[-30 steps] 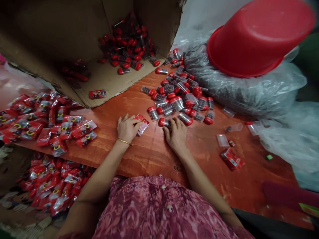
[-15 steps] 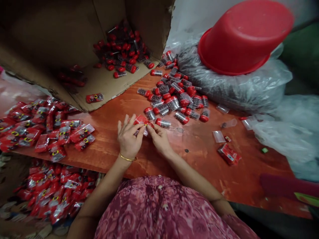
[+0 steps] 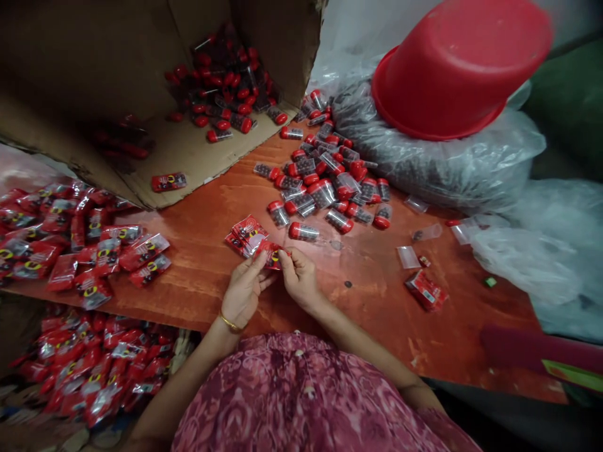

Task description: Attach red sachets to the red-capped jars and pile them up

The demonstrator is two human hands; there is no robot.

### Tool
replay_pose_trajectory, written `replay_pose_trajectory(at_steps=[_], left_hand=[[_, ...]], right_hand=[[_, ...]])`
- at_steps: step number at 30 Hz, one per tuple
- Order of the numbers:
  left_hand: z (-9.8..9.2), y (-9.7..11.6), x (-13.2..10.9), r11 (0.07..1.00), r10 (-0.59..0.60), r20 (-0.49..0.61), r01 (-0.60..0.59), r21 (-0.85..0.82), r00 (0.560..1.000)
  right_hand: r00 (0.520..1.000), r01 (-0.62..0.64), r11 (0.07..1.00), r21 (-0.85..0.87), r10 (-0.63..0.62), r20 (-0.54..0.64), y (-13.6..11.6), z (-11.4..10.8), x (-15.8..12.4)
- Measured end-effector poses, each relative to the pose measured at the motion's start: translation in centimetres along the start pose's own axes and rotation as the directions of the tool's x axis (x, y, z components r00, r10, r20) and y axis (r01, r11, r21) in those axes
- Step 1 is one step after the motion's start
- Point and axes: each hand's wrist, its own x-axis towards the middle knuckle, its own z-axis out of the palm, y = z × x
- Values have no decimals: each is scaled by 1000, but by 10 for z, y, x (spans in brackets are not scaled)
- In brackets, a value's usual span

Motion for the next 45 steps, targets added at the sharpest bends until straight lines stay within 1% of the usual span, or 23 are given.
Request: replay_pose_trajectory(at_steps=[2,4,6,8,10,11,12,13,14,15,16,17,18,19,21,23,24,25,27,29,34,40,45], left_hand=[[2,-1,2,1000,-12,9,13,-6,1000],[3,-1,4,999,39,-21,-39,16,999],[5,1,8,995,96,-66,-94,26,993],[5,5,12,995,100,-110,-100,9,989],[5,10,15,997,69,-142,-73,-26,987],[5,13,16,997,53,-150,-60,-44,987],[5,16,16,997,41,-154,-51,-59,987],[5,18,17,997,32,-153,-43,-71,988],[6,20,16,996,24,-150,-36,-79,988],[7,21,16,996,13,-141,-25,-82,990],[8,22,16,997,2,-131,-13,-82,991],[9,22,15,997,-8,-120,-2,-81,993],[10,22,15,997,-14,-111,5,-78,994],[10,22,15,997,-16,-106,8,-74,994],[11,21,14,998,-6,-97,1,-57,995],[11,19,14,999,24,-94,-27,-33,995],[11,18,14,999,44,-91,-46,-16,995],[12,18,13,998,66,-86,-66,2,994],[13,17,12,993,108,-69,-105,45,992],[15,16,9,986,146,-43,-141,92,988],[10,11,9,944,261,22,-260,205,965],[-3,-1,17,883,337,78,-343,321,938],[-3,4,18,790,404,158,-431,437,901]], right_hand=[[1000,-24,999,39,25,-8,-1,1,1],[999,-42,997,62,41,14,-2,3,1],[998,-52,997,49,49,49,-4,0,3],[997,-24,999,-33,26,68,-5,-10,9],[995,75,971,-229,-59,76,-4,-28,19],[989,142,921,-361,-119,87,-1,-39,25],[980,199,839,-506,-164,114,2,-50,31],[973,230,745,-626,-176,148,6,-60,38],[968,250,659,-709,-165,189,11,-69,43],[962,270,592,-759,-141,233,17,-75,47],[957,286,550,-785,-120,264,22,-80,49],[951,303,539,-786,-113,289,26,-83,50],[945,318,559,-766,-127,300,28,-84,48],[944,323,610,-724,-154,292,29,-84,44],[957,284,771,-569,-195,214,25,-82,31],[980,192,915,-355,-160,116,13,-81,15],[989,141,956,-258,-122,87,5,-81,7],[993,100,979,-180,-86,85,-2,-80,1],[992,49,996,-80,-39,120,-17,-80,-8],[987,4,999,-31,1,158,-27,-78,-10],[976,-105,994,24,98,196,-34,-73,-5],[982,-116,993,33,109,154,-35,-72,-5],[986,-117,993,13,114,123,-33,-73,-7]])
